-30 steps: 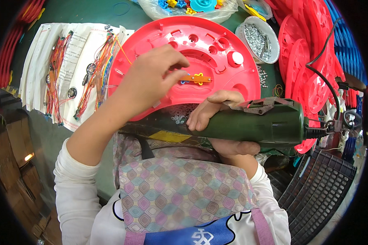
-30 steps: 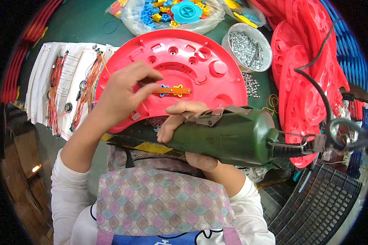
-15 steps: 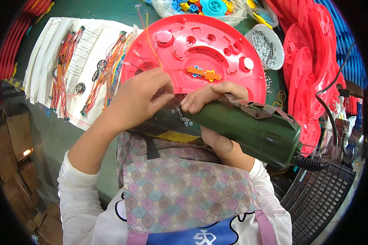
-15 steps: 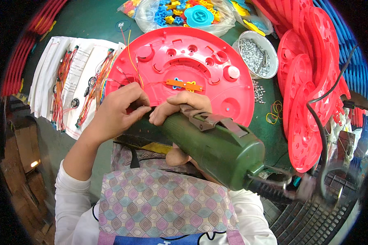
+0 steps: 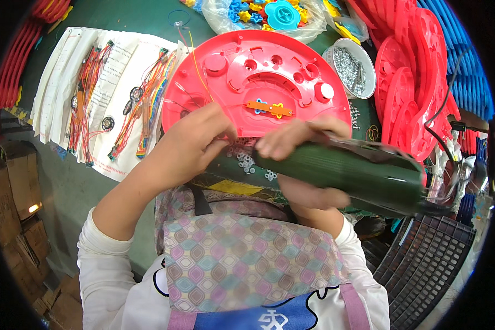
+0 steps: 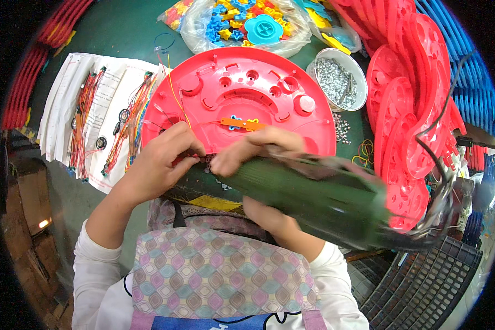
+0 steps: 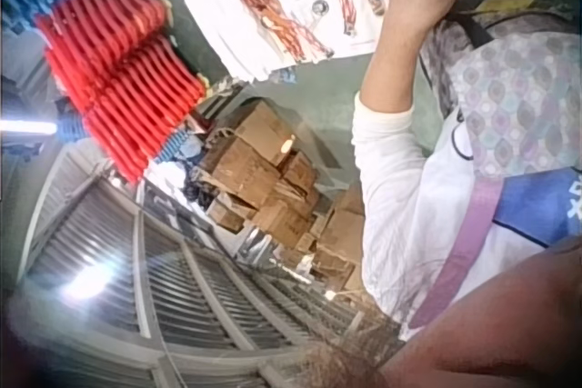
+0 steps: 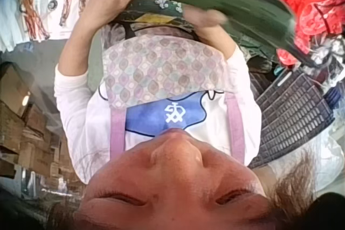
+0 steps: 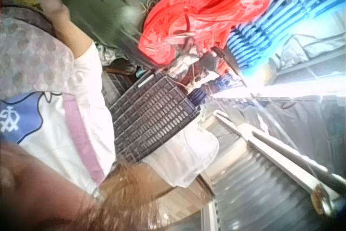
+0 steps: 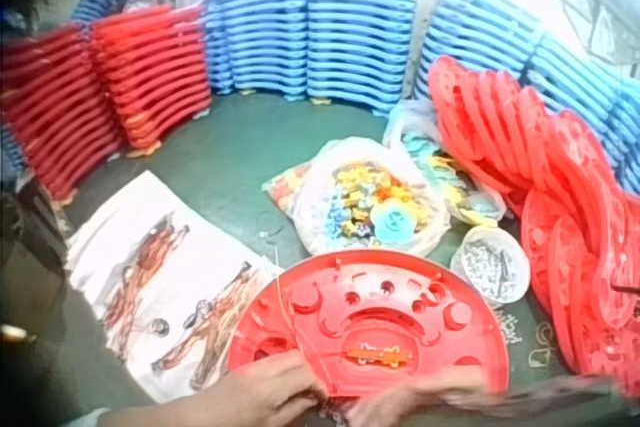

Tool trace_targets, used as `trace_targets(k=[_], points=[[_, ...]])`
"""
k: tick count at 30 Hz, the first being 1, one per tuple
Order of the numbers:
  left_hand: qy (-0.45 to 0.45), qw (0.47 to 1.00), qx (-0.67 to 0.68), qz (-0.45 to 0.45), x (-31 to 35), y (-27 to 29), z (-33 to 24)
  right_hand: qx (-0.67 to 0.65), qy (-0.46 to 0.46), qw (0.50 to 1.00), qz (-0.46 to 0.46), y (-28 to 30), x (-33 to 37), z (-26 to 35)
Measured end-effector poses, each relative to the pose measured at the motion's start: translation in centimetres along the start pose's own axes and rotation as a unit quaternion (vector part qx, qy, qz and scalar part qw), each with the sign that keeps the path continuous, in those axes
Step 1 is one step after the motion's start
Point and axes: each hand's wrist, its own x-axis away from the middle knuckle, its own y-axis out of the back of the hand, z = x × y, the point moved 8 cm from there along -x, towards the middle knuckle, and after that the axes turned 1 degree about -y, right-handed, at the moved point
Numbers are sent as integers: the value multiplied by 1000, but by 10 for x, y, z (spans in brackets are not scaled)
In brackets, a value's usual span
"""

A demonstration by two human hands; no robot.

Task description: The person assembles a red plastic toy by placing small colorful plastic pieces into designated slots on the toy's surface. They then use a green electric screwdriver to secure the pieces with screws. The person repeats this process for multiple toys, handling plastic components, screws, and the screwdriver throughout.

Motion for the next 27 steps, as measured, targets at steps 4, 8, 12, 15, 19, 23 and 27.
trace_targets(k=[4,8,12,15,19,23,27], points=[[35,999,22,3,0,2,4,62,-42,997,2,-4,7,-25],[45,997,56,-11,3,6,5,-32,-20,999,11,5,8,-16],[9,1000,28,-1,3,1,-4,-91,9,996,8,16,1,14],[-43,999,-3,-6,-5,-6,-14,-116,29,993,2,18,-5,32],[-76,997,-29,-7,-15,-8,-15,-81,60,995,-2,19,-18,43],[-86,995,-45,-36,-24,-3,-22,-48,73,996,25,17,-33,45],[-76,995,-55,-45,-29,1,-22,-44,76,995,51,15,-42,44]])
